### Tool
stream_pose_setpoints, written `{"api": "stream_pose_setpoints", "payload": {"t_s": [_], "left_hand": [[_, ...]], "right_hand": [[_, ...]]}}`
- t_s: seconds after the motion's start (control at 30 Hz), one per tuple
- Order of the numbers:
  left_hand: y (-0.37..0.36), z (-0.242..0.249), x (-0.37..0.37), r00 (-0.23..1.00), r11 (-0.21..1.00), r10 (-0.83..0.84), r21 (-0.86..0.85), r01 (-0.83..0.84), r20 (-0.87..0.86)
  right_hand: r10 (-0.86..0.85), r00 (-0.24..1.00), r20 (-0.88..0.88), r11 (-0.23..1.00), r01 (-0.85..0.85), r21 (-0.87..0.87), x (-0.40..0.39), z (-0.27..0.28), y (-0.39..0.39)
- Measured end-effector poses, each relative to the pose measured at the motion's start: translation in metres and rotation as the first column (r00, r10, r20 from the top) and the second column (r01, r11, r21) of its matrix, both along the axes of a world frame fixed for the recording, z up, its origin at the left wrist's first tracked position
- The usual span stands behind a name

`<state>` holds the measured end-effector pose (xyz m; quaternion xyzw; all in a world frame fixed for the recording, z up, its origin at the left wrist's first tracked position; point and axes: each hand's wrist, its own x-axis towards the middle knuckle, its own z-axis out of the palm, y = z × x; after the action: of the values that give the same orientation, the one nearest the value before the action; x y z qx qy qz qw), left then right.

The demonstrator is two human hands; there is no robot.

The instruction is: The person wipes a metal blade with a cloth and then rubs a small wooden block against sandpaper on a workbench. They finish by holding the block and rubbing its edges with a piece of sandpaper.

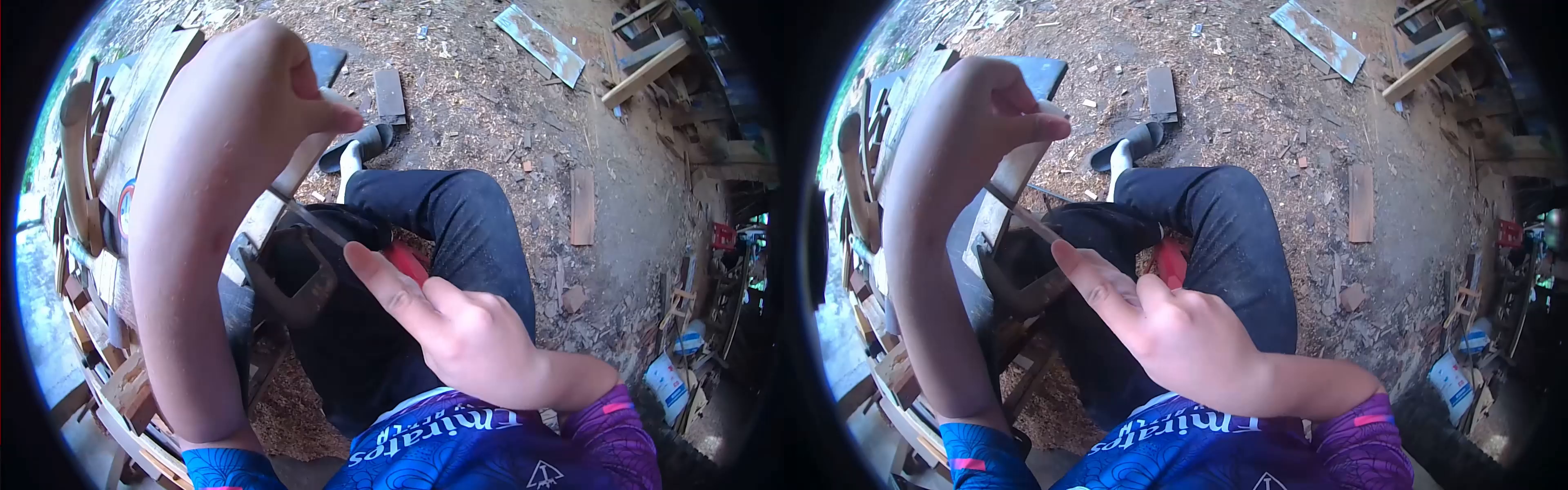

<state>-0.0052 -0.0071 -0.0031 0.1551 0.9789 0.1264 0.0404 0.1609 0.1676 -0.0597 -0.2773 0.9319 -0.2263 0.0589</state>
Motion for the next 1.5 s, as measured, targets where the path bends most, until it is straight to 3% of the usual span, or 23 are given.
{"api": "stream_pose_setpoints", "payload": {"t_s": [0.03, 0.1, 0.13, 0.23, 0.37, 0.4, 0.5, 0.67, 0.73, 0.87, 0.93, 0.97, 1.1, 1.17, 1.23, 1.33, 1.5], "left_hand": [[0.001, 0.001, -0.002, 1.0, 1.0, -0.001, -0.016, 0.001, 0.004], [0.003, -0.004, -0.003, 1.0, 1.0, -0.004, -0.028, 0.004, 0.002], [0.002, -0.006, -0.002, 1.0, 1.0, -0.006, -0.006, 0.006, -0.01], [0.003, -0.006, 0.003, 0.999, 1.0, -0.002, 0.015, 0.003, -0.032], [-0.003, -0.008, 0.004, 0.99, 0.998, -0.047, 0.033, 0.051, -0.131], [-0.002, -0.008, 0.003, 0.993, 0.998, -0.047, 0.036, 0.052, -0.111], [-0.006, -0.013, -0.002, 0.985, 0.993, -0.102, 0.042, 0.108, -0.14], [0.001, -0.01, 0.003, 0.996, 0.999, -0.028, 0.027, 0.03, -0.079], [-0.003, -0.012, 0.003, 0.981, 0.996, -0.074, 0.033, 0.081, -0.181], [-0.004, -0.008, 0.0, 0.989, 0.998, -0.054, 0.01, 0.056, -0.14], [0.003, -0.004, 0.0, 0.999, 0.999, -0.021, -0.025, 0.02, -0.03], [-0.001, -0.01, 0.001, 0.993, 0.997, -0.049, 0.056, 0.055, -0.112], [0.002, -0.01, 0.005, 0.991, 0.998, -0.047, 0.034, 0.052, -0.128], [-0.003, -0.012, 0.006, 0.98, 0.997, -0.069, 0.031, 0.077, -0.188], [-0.001, -0.007, 0.004, 0.993, 0.999, -0.04, 0.027, 0.043, -0.111], [0.002, -0.005, 0.0, 0.996, 0.998, -0.024, -0.065, 0.018, -0.086], [0.005, -0.006, 0.003, 0.998, 1.0, -0.011, 0.025, 0.013, -0.065]], "right_hand": [[0.013, 1.0, 0.004, 1.0, -0.013, 0.0, -0.005, -0.004, -0.004], [-0.09, 0.977, -0.195, 0.993, 0.073, -0.095, -0.019, -0.016, -0.022], [-0.071, 0.996, -0.062, 0.997, 0.069, -0.024, -0.031, -0.009, -0.03], [-0.132, 0.988, -0.081, 0.988, 0.125, -0.086, -0.037, -0.008, -0.041], [-0.06, 0.996, -0.07, 0.998, 0.062, 0.022, -0.008, 0.0, -0.014], [-0.047, 0.998, 0.033, 0.997, 0.045, 0.067, -0.006, 0.005, -0.01], [-0.111, 0.994, 0.002, 0.994, 0.111, -0.001, -0.019, 0.005, -0.026], [-0.131, 0.991, -0.007, 0.99, 0.13, -0.045, -0.041, 0.003, -0.039], [-0.119, 0.993, -0.015, 0.993, 0.119, -0.012, -0.018, 0.009, -0.023], [-0.085, 0.996, -0.013, 0.996, 0.085, 0.007, -0.004, 0.003, -0.011], [-0.12, 0.993, 0.007, 0.993, 0.12, -0.003, -0.02, 0.0, -0.024], [-0.136, 0.991, 0.008, 0.991, 0.136, -0.001, -0.029, -0.001, -0.032], [-0.141, 0.989, -0.043, 0.989, 0.139, -0.045, -0.029, -0.001, -0.035], [-0.102, 0.993, 0.054, 0.994, 0.104, -0.027, -0.01, 0.007, -0.014], [-0.068, 0.997, 0.021, 0.995, 0.067, 0.074, -0.008, 0.017, -0.012], [-0.087, 0.995, 0.04, 0.996, 0.088, -0.017, -0.021, 0.006, -0.021], [-0.141, 0.99, -0.031, 0.989, 0.139, -0.047, -0.033, -0.003, -0.041]]}}
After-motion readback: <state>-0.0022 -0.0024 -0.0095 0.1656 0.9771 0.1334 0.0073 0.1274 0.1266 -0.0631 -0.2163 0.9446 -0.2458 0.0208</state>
